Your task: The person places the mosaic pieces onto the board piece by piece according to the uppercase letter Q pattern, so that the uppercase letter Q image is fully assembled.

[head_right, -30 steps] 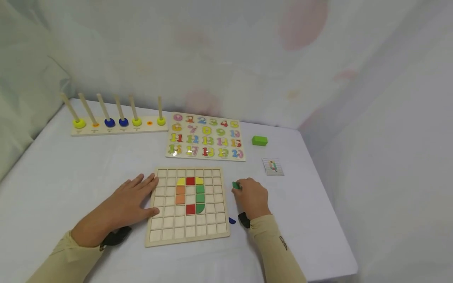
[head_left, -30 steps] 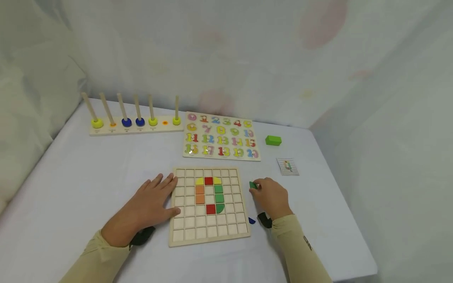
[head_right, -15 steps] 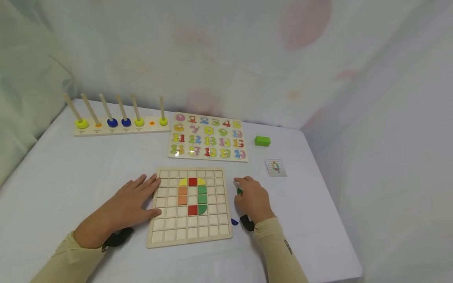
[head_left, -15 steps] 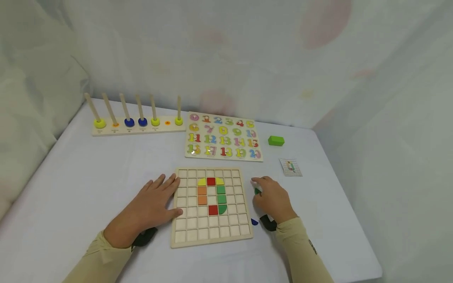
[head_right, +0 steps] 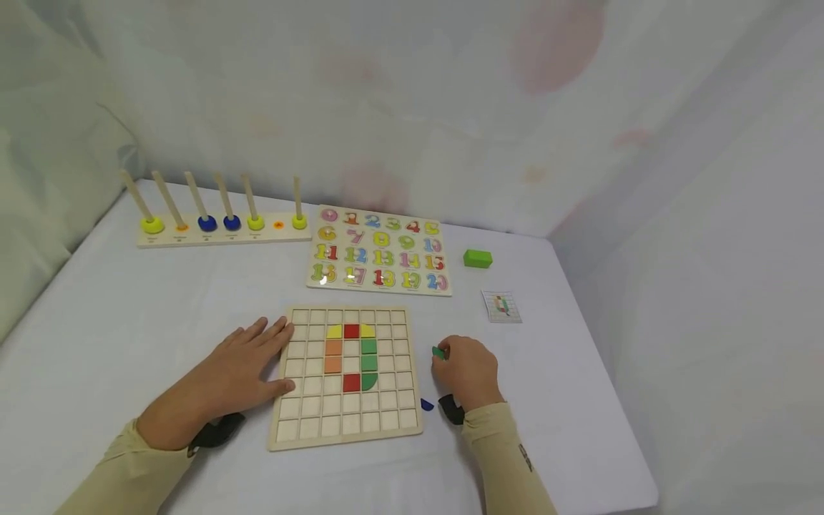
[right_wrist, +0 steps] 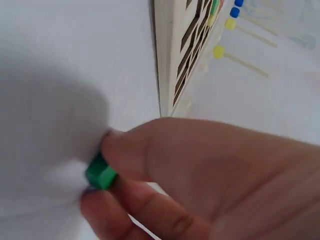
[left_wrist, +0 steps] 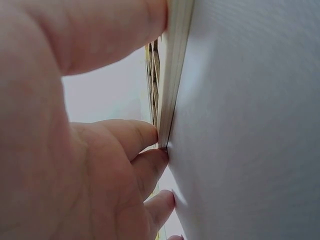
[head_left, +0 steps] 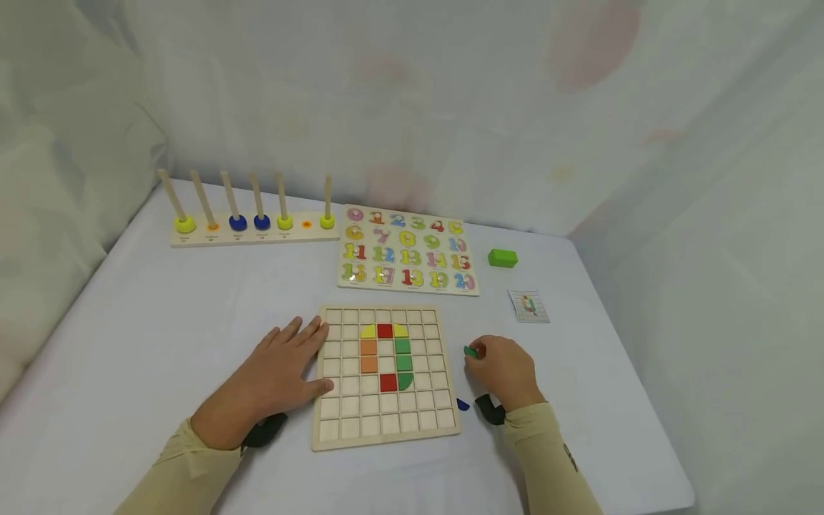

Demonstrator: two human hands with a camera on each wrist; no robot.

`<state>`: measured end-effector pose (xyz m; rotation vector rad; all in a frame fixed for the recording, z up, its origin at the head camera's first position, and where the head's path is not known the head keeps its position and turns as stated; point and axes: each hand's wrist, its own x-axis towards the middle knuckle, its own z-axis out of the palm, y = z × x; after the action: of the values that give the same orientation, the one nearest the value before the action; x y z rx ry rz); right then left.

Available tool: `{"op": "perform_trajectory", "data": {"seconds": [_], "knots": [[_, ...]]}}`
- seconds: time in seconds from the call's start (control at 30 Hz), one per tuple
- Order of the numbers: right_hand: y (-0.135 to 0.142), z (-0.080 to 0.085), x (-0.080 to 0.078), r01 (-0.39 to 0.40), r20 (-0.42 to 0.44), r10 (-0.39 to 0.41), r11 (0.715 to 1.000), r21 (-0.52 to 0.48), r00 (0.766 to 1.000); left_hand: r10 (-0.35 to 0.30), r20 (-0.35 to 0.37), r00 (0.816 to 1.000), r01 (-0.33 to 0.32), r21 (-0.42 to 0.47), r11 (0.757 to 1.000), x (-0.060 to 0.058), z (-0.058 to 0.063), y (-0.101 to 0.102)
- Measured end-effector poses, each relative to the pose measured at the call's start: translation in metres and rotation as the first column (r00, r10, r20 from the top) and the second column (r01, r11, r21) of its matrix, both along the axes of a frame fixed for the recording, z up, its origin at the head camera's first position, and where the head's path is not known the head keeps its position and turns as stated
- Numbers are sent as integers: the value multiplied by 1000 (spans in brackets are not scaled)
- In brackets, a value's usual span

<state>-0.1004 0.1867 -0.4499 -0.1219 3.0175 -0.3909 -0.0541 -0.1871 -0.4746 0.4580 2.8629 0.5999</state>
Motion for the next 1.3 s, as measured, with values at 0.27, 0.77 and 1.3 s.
{"op": "perform_trajectory", "data": {"seconds": [0.27,0.77,1.3], "knots": [[-52,17,27,-338,-111,332,940,-37,937,-14,11,1000,14,1,1000,-3,0,4],[-117,2,46,-499,-152,504,863,73,850,-30,21,999,31,-30,999,-5,9,14],[-128,-2,73,-577,-216,683,714,396,697,3,29,1000,-2,-47,999,2,11,2]]}}
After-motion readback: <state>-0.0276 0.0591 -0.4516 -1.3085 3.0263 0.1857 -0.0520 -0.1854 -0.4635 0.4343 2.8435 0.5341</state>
